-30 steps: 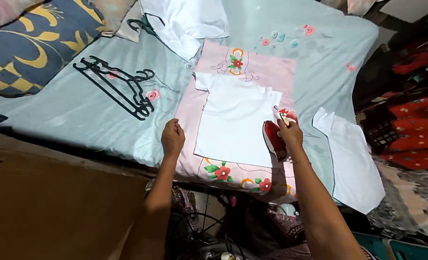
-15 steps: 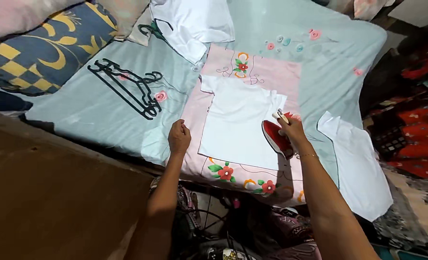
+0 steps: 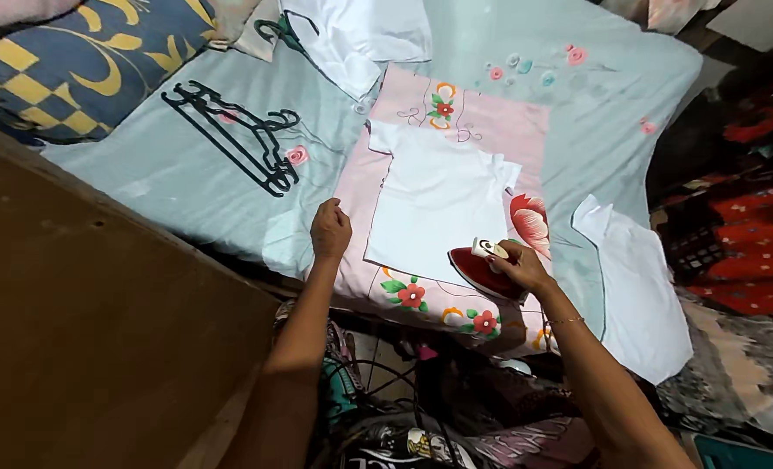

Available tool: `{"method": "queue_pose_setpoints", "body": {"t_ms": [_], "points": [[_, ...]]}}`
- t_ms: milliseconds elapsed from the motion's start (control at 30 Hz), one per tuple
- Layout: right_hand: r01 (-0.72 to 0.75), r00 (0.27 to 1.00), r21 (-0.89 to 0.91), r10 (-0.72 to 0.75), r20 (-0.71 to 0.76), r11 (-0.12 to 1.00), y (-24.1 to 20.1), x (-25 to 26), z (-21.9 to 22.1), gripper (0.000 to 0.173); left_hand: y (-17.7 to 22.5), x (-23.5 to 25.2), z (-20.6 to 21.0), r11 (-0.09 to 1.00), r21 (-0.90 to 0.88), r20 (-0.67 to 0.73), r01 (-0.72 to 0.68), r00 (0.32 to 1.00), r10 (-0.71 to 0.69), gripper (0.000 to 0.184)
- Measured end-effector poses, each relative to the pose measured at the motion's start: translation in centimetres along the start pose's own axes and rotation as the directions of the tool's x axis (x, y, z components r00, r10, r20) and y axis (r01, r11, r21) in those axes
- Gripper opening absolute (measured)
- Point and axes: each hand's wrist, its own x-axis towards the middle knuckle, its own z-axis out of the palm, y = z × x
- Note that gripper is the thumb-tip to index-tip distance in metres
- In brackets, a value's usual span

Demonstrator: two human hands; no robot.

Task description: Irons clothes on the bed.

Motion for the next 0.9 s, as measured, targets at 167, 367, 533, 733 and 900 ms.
{"method": "queue_pose_setpoints", "body": {"t_ms": [167,367,533,733,900], "points": [[-0.186,0.971,-0.035,0.179,-0.159,0.982,-4.0,2.2,1.7,0.044,-0.1,0.0,0.2,1.000,0.007,-0.005,-0.013,1.000,0.013,0.029],[-0.396,0.898,-0.027,0.381,-0.223,0.918,-6.3,8.2,2.1,0.055,-0.2,0.0,0.3,1.000,0.024,0.001,-0.017,1.000,0.017,0.029],[-0.390,0.903,0.036,0.390,-0.182,0.920,-6.9,10.4,2.4,0.062,-0.1,-0.1,0.3,1.000,0.016,0.016,-0.002,1.000,0.002,0.030],[-0.263,0.965,-0.006,0.262,-0.019,0.965,-10.0,8.2,4.3,0.049,0.0,-0.1,0.1,1.000,0.030,0.051,0.005,0.999,-0.007,0.031],[-0.106,0.981,-0.071,0.116,0.153,0.992,-15.6,4.8,7.4,0.047,0.2,0.1,-0.1,0.999,0.047,0.074,0.009,0.997,-0.012,0.032]]}}
